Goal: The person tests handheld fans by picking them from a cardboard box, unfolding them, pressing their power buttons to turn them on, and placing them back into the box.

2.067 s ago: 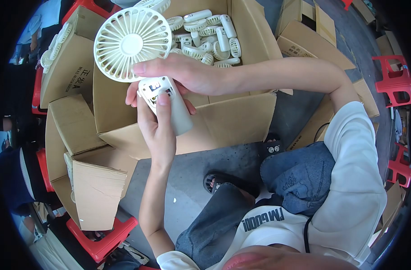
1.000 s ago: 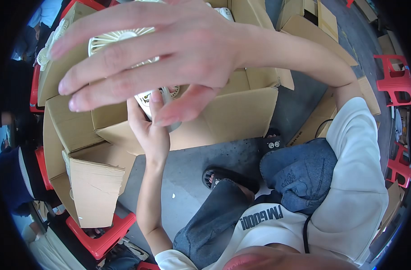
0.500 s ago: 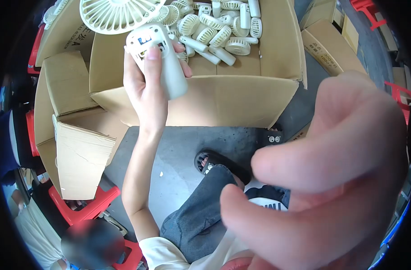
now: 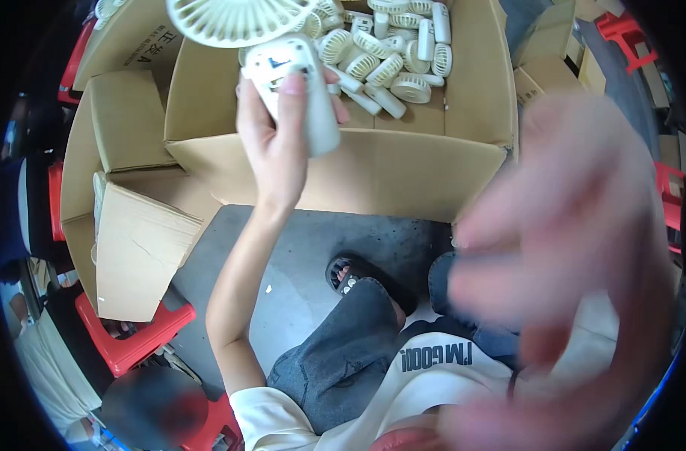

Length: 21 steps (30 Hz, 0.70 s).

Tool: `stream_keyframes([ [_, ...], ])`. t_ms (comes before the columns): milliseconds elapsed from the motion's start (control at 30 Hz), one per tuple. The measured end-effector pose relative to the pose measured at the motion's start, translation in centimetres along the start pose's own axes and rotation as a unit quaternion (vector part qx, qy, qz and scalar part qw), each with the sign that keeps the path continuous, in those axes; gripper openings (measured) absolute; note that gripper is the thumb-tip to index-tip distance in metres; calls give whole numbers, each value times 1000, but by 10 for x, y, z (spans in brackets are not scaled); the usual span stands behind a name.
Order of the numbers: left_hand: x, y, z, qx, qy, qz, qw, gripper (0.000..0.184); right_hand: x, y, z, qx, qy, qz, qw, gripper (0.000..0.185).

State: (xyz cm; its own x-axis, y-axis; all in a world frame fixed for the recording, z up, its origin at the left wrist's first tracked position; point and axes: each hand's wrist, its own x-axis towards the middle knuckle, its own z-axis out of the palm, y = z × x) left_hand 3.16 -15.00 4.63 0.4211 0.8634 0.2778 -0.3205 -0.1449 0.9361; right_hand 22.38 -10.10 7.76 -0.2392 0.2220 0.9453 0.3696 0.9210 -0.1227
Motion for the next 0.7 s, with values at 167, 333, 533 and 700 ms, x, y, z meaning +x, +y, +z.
stream_keyframes([
  [167,-3,-8,1,36,-37,-13,999,24,6,-83,-71,-256,-178,55,948,50],
  [333,-5,-11,2,13,-46,-33,998,24,36,-87,-40,-271,-239,113,926,67],
  [533,-10,-14,-2,36,-53,-44,997,24,55,-116,-39,-423,-435,131,784,69],
  [700,-11,-24,-13,96,-50,-18,994,24,52,-116,-39,-428,-431,134,783,69],
])
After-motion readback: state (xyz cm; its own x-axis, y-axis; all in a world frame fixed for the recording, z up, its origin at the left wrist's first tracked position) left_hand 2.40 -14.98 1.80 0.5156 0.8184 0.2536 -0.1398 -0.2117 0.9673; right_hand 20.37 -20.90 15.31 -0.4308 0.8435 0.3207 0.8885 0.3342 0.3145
